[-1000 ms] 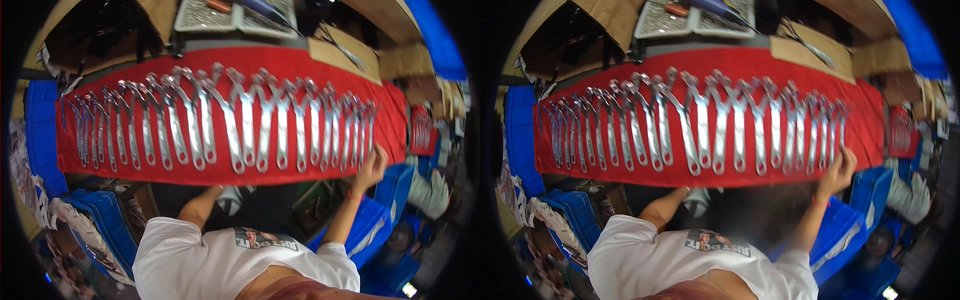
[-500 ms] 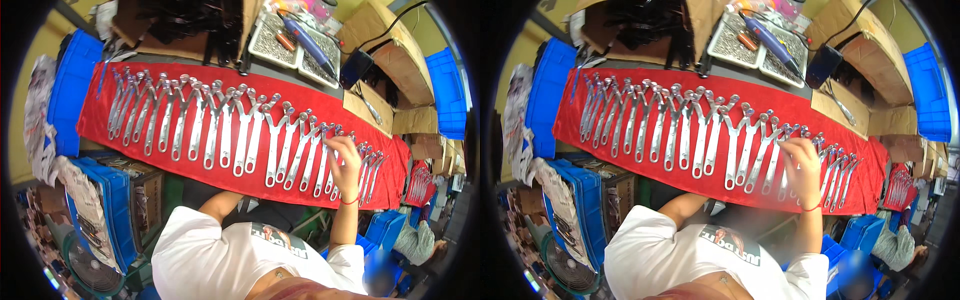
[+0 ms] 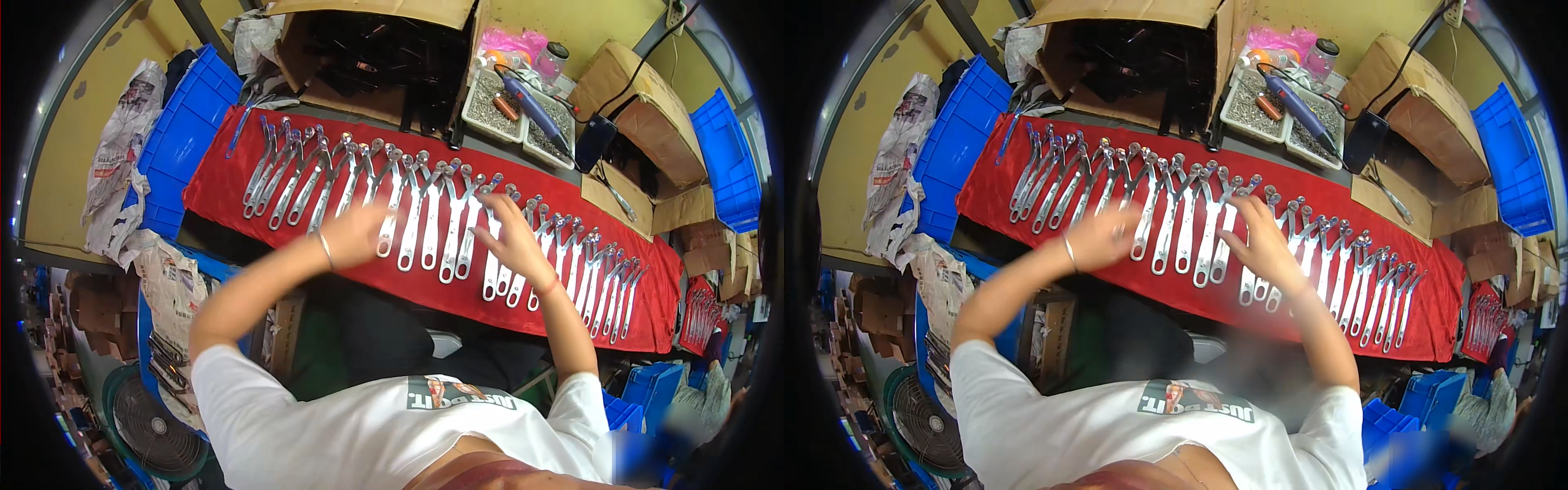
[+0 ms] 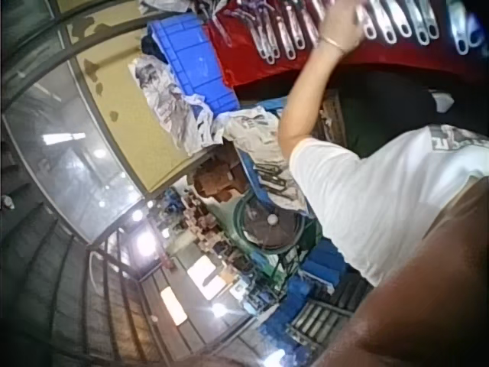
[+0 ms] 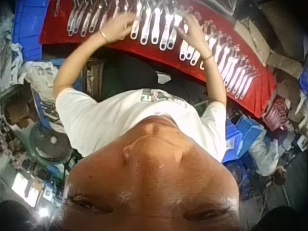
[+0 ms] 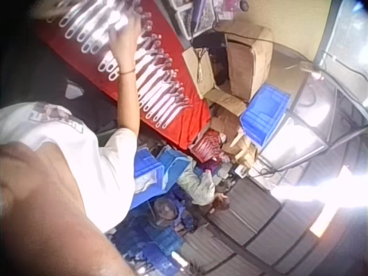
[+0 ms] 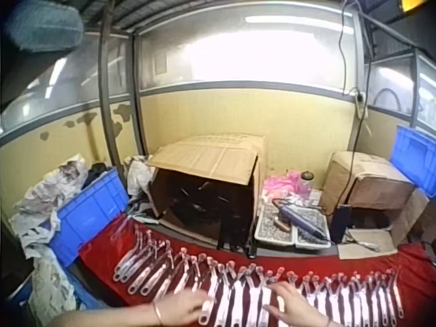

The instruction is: Organizing and placing wrenches into holders on a red mat.

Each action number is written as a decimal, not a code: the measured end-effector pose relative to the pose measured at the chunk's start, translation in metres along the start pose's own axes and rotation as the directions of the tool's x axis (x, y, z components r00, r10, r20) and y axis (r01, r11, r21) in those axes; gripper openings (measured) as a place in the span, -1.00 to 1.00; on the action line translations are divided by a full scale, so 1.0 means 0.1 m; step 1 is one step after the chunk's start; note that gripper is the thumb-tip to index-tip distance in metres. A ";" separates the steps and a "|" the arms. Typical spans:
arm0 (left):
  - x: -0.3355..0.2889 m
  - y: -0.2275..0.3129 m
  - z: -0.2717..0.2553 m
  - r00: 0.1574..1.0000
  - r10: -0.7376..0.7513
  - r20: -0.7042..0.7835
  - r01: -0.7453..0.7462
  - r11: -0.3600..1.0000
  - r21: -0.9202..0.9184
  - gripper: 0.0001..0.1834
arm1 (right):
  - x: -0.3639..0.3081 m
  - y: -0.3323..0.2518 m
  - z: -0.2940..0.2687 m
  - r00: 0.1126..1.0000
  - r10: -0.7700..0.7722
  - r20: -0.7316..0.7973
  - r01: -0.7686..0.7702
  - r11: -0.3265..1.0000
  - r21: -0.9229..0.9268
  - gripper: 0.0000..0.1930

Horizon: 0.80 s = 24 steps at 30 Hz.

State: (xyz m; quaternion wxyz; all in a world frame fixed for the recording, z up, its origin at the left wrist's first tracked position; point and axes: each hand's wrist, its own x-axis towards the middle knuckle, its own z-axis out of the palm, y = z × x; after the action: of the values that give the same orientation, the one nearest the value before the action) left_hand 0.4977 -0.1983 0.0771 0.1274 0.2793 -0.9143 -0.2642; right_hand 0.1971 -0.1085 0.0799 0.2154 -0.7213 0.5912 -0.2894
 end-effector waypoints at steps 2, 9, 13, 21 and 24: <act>0.47 -0.81 -0.39 0.944 0.209 -0.255 -0.116 0.935 0.336 -0.57 | 0.51 -0.07 0.25 1.000 0.012 0.009 -0.013 0.996 0.084 -0.39; 1.69 -2.38 -0.84 0.994 -0.080 -0.072 0.103 0.522 0.847 -0.26 | 2.25 0.12 0.96 0.928 0.221 -0.300 -0.302 0.917 -0.261 0.08; 2.08 -2.70 -0.79 0.986 -0.154 0.064 0.012 0.448 0.894 -0.35 | 2.56 0.43 1.07 0.826 0.398 -0.398 -0.516 0.819 -0.252 0.26; 2.13 -3.09 -0.90 0.988 -0.094 0.127 -0.039 0.634 0.772 -0.47 | 2.90 0.37 1.25 0.683 0.631 -0.369 -0.729 0.550 -0.408 0.46; 1.96 -3.16 -0.91 1.000 0.019 0.021 -0.028 0.543 0.839 -0.52 | 2.95 0.32 1.28 0.697 0.625 -0.352 -0.715 0.565 -0.412 0.39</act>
State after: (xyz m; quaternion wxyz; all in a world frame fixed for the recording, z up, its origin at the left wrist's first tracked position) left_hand 0.5135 -0.5717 -0.0066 -0.0222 0.2929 -0.9336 0.2053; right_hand 0.2990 -0.4079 0.0125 0.0559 -0.4444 0.8911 -0.0732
